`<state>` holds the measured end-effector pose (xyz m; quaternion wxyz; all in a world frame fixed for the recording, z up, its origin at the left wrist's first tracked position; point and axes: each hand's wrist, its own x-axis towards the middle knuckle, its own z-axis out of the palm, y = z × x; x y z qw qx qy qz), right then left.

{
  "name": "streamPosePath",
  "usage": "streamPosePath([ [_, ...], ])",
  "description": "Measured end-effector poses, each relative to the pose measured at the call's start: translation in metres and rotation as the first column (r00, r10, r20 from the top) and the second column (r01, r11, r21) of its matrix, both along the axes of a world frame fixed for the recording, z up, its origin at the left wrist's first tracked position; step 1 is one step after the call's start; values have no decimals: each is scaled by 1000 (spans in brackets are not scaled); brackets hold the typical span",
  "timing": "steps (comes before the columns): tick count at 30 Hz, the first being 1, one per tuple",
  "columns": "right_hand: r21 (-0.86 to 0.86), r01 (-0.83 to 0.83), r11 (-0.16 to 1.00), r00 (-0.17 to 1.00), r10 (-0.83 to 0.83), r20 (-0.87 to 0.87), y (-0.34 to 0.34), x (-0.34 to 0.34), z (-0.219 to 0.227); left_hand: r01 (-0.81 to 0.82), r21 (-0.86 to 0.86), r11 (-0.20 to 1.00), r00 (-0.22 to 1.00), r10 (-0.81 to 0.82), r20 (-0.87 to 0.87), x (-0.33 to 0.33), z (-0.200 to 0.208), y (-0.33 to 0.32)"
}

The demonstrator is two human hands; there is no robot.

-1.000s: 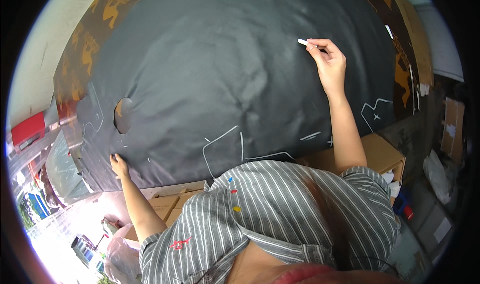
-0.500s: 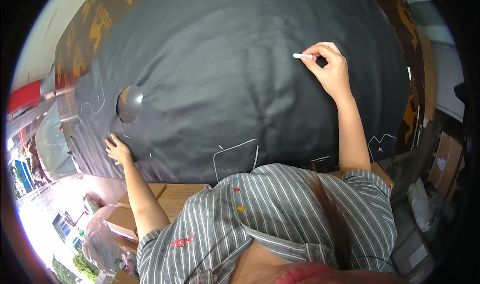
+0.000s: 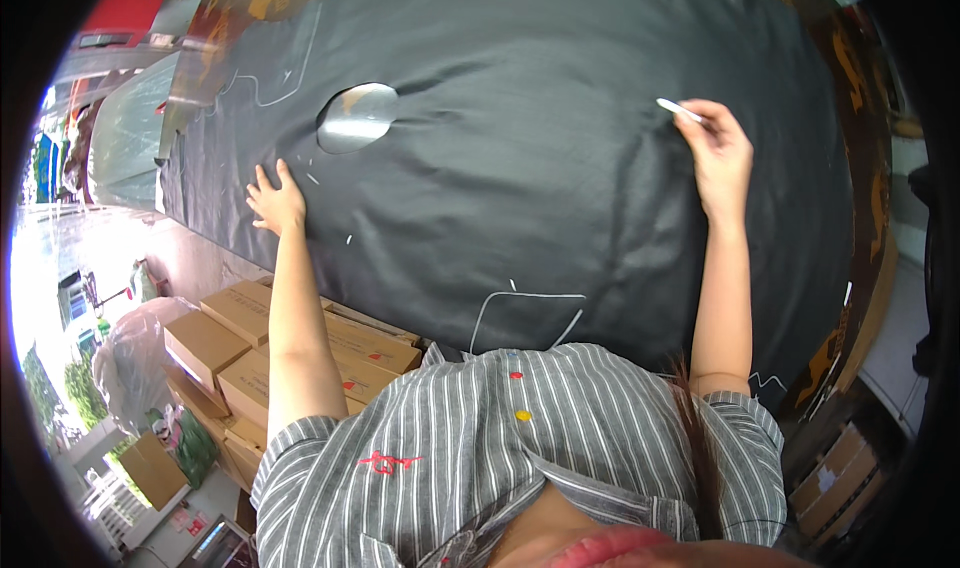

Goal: The person uses a white chalk marker to draw outlines and symbols on a large piece of dark fabric laid on a table. They repeatedly reposition the fabric to access different areas and continue marking various shapes and lines across the surface.

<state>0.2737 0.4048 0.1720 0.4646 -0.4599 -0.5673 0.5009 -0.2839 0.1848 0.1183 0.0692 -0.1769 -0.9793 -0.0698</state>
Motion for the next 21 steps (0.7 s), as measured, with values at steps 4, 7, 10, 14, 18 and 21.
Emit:
streamPosePath([
  [4,-45,-215,975,974,212,-75,34,-101,-14,13,26,1000,1000,-13,14,4,1,5],
  [7,-6,-221,975,972,219,-88,54,-148,-24,36,40,999,999,-37,11,5,-2,4],
  [10,23,-201,979,980,201,2,61,-168,-39,69,43,997,997,-70,41,4,-6,-6],
  [14,87,-171,981,970,152,192,45,-169,-33,61,99,993,991,-72,114,-8,-1,-12],
  [18,24,-119,993,969,111,218,49,-173,-29,213,178,961,967,-233,102,-38,9,16],
  [21,2,-138,990,973,136,186,40,-199,-23,228,186,956,971,-237,26,-68,7,44],
])
